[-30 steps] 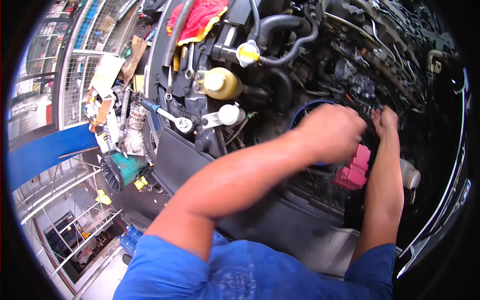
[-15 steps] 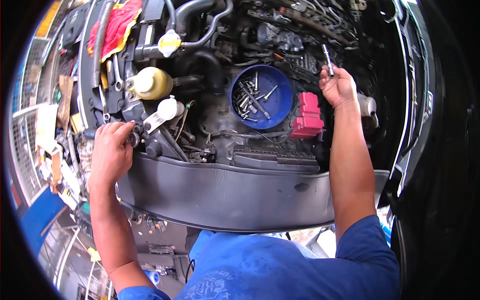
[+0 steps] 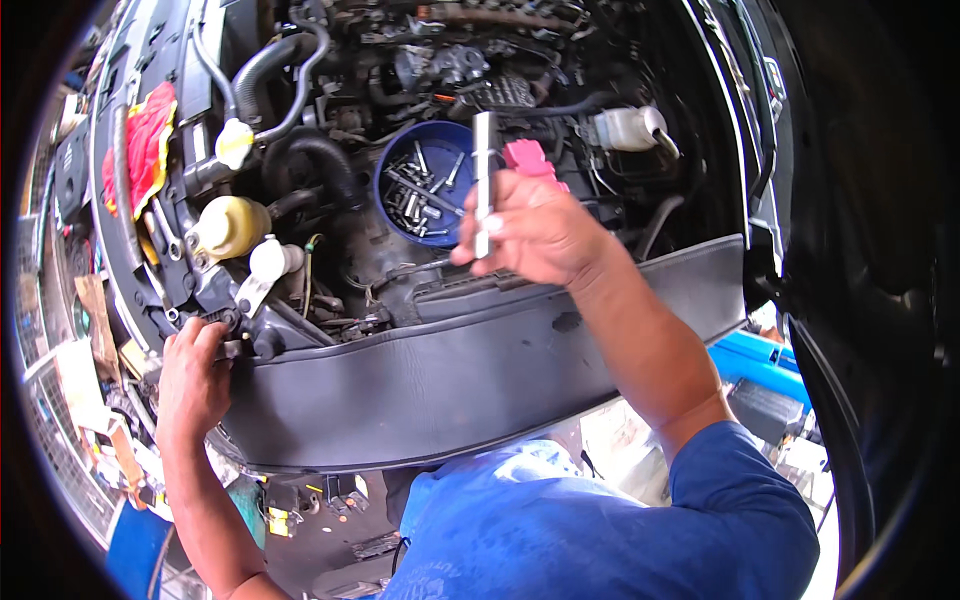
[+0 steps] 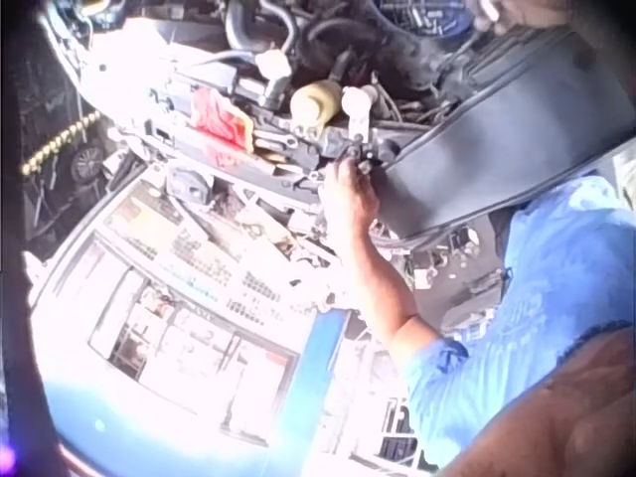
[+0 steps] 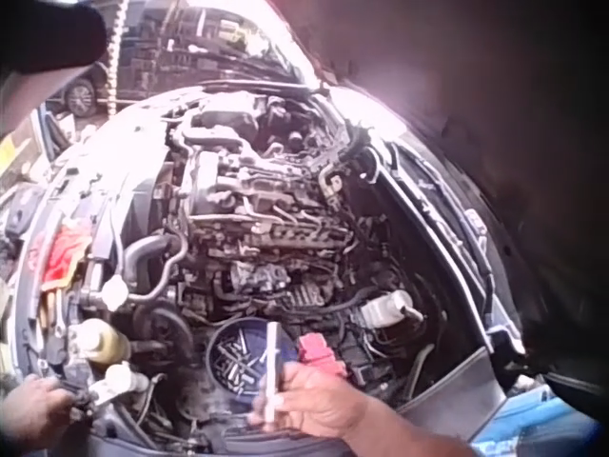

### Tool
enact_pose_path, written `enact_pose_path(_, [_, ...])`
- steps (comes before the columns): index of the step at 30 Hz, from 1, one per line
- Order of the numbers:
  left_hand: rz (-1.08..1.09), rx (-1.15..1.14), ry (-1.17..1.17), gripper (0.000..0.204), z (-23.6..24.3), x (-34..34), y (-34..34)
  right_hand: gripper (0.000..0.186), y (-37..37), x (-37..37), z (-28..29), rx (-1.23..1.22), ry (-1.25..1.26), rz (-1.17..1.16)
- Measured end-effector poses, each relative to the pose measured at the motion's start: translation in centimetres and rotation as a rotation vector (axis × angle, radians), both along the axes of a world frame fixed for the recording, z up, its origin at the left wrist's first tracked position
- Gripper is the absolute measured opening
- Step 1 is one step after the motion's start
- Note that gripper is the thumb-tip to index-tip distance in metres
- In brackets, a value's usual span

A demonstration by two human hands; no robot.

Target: Loosen and tighten components in an engine bay using a ratchet and socket.

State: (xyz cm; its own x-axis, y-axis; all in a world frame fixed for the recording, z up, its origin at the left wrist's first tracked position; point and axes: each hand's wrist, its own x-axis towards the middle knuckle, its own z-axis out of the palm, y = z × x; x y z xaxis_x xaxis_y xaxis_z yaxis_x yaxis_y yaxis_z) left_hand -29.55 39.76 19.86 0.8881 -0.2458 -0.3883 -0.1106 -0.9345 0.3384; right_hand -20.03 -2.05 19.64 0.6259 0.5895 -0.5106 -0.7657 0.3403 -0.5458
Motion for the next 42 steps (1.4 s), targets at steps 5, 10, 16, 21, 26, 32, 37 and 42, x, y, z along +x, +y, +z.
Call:
enact_pose_path(5, [0.129, -0.168, -0.097, 0.047, 1.2, -1.0, -0.2, 0.028, 4.2, -4.8, 1.3, -0.15, -0.083, 0.043])
enact_pose_path(10, [-0.149, -0.439, -0.09, 0.047, 4.8, -1.9, -3.9, 0.026, 8.7, -7.2, 2.5, -0.105, -0.119, -0.028])
enact_pose_path(16, [-0.209, -0.753, 0.046, 0.05, 3.7, -3.0, -10.1, 0.025, 9.4, -9.4, 3.6, -0.114, -0.057, -0.1])
enact_pose_path(21, [-0.189, -0.738, 0.007, 0.056, 3.0, -3.6, -11.2, 0.026, 7.6, -10.0, 3.6, -0.146, 0.047, -0.092])
enact_pose_path(26, [-0.402, -0.63, 0.0, 0.056, 2.2, -1.2, -11.2, 0.025, 7.7, -9.9, 2.9, -0.092, 0.168, -0.235])
enact_pose_path(32, [-0.244, -0.777, -0.031, 0.045, 1.9, -0.5, -10.5, 0.032, 8.1, -8.9, 1.2, -0.03, 0.053, -0.102])
enact_pose_path(37, [-0.303, -0.824, -0.068, 0.035, 2.8, 2.2, -13.6, 0.033, 7.7, -8.9, 0.4, 0.072, 0.245, -0.169])
enact_pose_path(42, [-0.302, -0.667, -0.216, 0.041, 2.5, 2.1, -13.5, 0.029, 8.9, -7.9, 0.9, 0.01, 0.285, -0.235])
